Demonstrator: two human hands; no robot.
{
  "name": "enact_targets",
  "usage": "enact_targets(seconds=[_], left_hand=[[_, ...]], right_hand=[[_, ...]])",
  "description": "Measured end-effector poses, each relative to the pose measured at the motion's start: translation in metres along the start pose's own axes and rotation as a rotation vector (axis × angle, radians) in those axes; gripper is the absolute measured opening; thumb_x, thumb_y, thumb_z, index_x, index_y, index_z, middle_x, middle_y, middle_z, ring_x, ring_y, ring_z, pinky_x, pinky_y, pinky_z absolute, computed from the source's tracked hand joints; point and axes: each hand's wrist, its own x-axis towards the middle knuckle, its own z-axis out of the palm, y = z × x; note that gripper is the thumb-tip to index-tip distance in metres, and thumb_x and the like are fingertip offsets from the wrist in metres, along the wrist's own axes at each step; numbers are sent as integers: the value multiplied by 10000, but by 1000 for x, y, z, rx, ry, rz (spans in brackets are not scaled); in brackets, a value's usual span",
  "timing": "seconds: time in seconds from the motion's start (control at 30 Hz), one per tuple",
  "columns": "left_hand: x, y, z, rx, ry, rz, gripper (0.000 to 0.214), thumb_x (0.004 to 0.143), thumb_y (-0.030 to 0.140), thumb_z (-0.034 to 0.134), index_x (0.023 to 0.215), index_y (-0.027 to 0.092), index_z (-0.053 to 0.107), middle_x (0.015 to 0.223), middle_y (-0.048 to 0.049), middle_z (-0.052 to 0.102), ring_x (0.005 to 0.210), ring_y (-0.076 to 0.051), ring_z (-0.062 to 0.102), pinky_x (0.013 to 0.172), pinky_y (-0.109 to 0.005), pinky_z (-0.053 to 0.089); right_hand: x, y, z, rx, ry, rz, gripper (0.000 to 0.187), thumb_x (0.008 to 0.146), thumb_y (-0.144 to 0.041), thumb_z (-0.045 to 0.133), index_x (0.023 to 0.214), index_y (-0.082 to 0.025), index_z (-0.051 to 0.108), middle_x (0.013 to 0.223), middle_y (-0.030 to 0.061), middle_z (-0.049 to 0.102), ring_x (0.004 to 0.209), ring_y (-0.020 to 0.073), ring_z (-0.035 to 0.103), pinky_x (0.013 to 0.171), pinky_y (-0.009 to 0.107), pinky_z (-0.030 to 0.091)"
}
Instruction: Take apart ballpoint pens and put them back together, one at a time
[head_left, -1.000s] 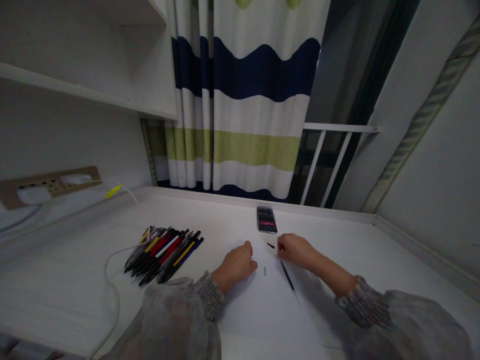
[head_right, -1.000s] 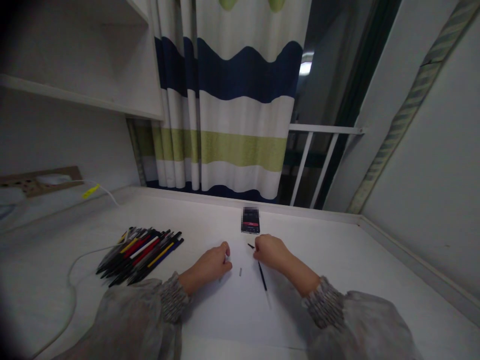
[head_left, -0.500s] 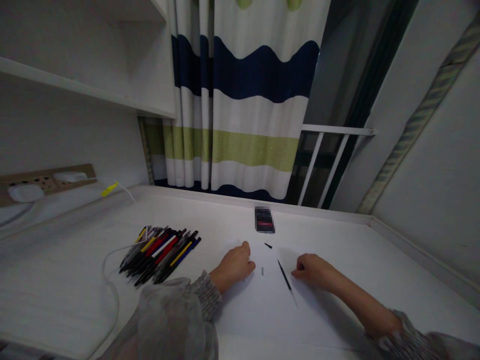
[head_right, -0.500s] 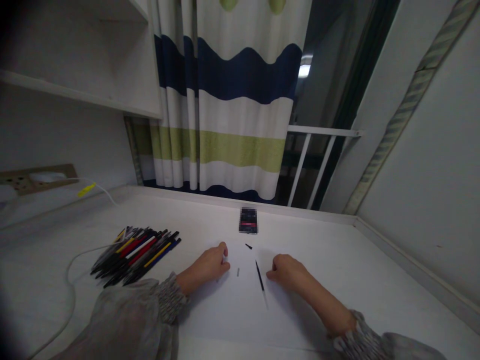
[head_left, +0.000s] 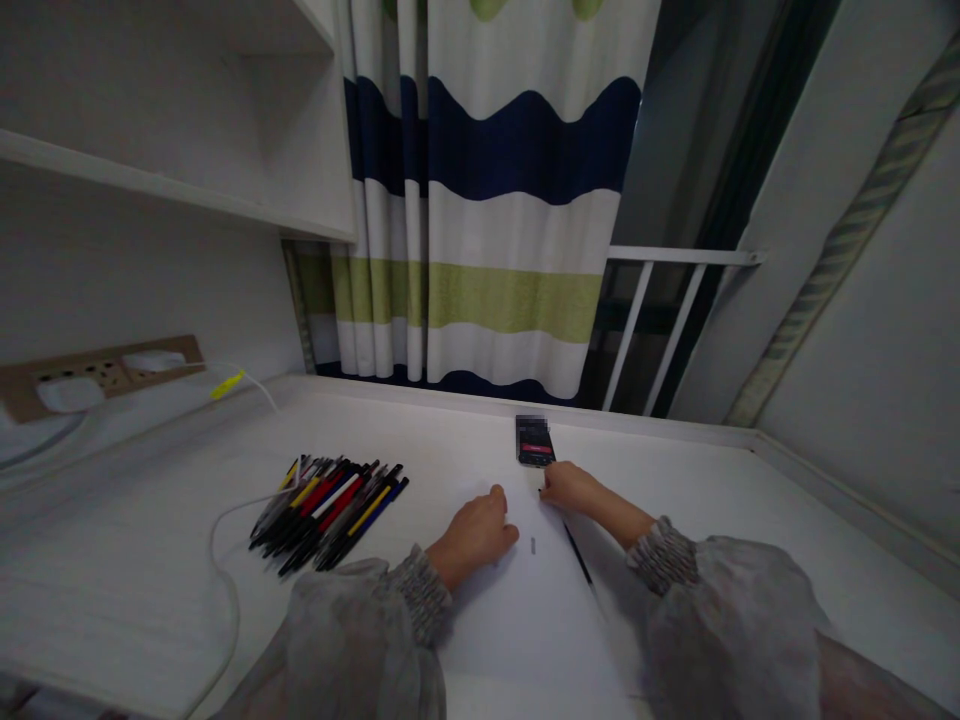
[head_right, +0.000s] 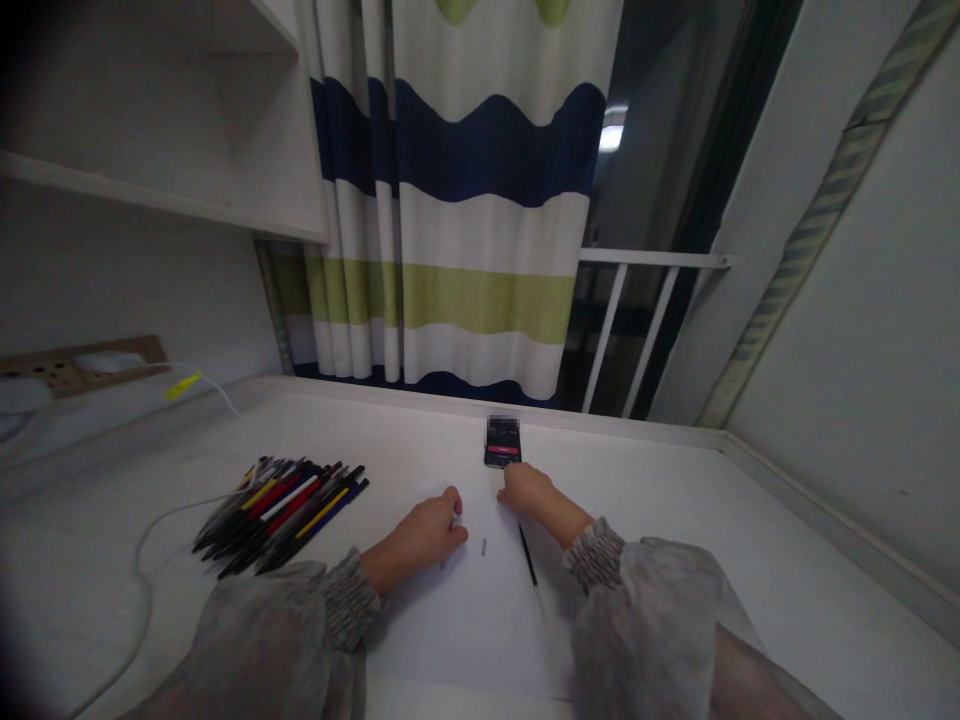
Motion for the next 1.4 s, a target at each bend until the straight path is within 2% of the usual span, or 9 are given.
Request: enact_targets(seconds=[0.13, 0.27, 0.37, 0.47, 0.67, 0.93, 1.2, 1.4], left_hand=[[1, -1, 1, -3, 1, -2, 240, 689, 192, 441, 925, 147, 448, 824, -98, 628, 786, -216, 588, 650, -283, 408], [-1, 1, 0, -6, -9, -5, 245, 697, 187, 438, 937, 143, 454, 818, -99, 629, 785, -225, 591, 643, -290, 404], [-2, 2, -1, 3, -2, -14, 255, 699, 182, 435, 948, 138, 457, 811, -100, 630, 788, -230, 591, 640, -291, 399], [-2, 1, -1, 11, -3, -11, 249, 701, 187, 439, 945, 140, 461, 803, -97, 629, 789, -227, 590, 634, -285, 392], [-1, 1, 1, 27, 12, -5, 232, 699, 197, 433, 925, 155, 465, 784, -86, 627, 768, -224, 584, 611, -284, 375], [-1, 1, -5, 36, 44, -19, 250, 699, 210, 422, 943, 162, 450, 778, -81, 628, 740, -224, 583, 596, -290, 362], [0, -2, 1, 50, 17, -32, 228, 696, 201, 430, 921, 166, 451, 783, -86, 625, 735, -220, 582, 581, -282, 353], [5, -7, -4, -22, 12, -60, 222, 720, 272, 452, 918, 173, 457, 802, -73, 626, 740, -207, 579, 581, -271, 363]], right_hand=[[-14, 21, -9, 16, -13, 20, 224, 688, -243, 530, 809, -108, 661, 893, 130, 656, 825, 212, 595, 622, 238, 393], [-47, 49, -15, 41, -34, 53, 210, 702, -203, 493, 787, -109, 661, 831, 105, 663, 767, 183, 592, 597, 224, 374], [-69, 58, -8, 61, -65, 67, 195, 699, -169, 475, 763, -124, 654, 800, 81, 663, 718, 158, 586, 565, 214, 357], [-81, 57, 4, 70, -68, 70, 199, 689, -148, 460, 767, -127, 642, 806, 85, 660, 714, 162, 581, 554, 223, 339], [-86, 53, 14, 24, -43, 79, 203, 697, -177, 439, 769, -136, 625, 817, 109, 654, 720, 195, 580, 522, 246, 290], [-89, 73, -3, 108, 62, 149, 206, 768, -247, 423, 730, -140, 595, 727, 76, 638, 651, 156, 551, 538, 237, 301], [-85, 81, 15, 73, -21, 176, 188, 720, -252, 449, 730, -148, 606, 766, 82, 642, 672, 175, 561, 500, 237, 278], [-80, 98, 15, 130, 26, 156, 251, 770, -331, 443, 711, -144, 601, 717, 83, 639, 650, 168, 559, 541, 239, 322]])
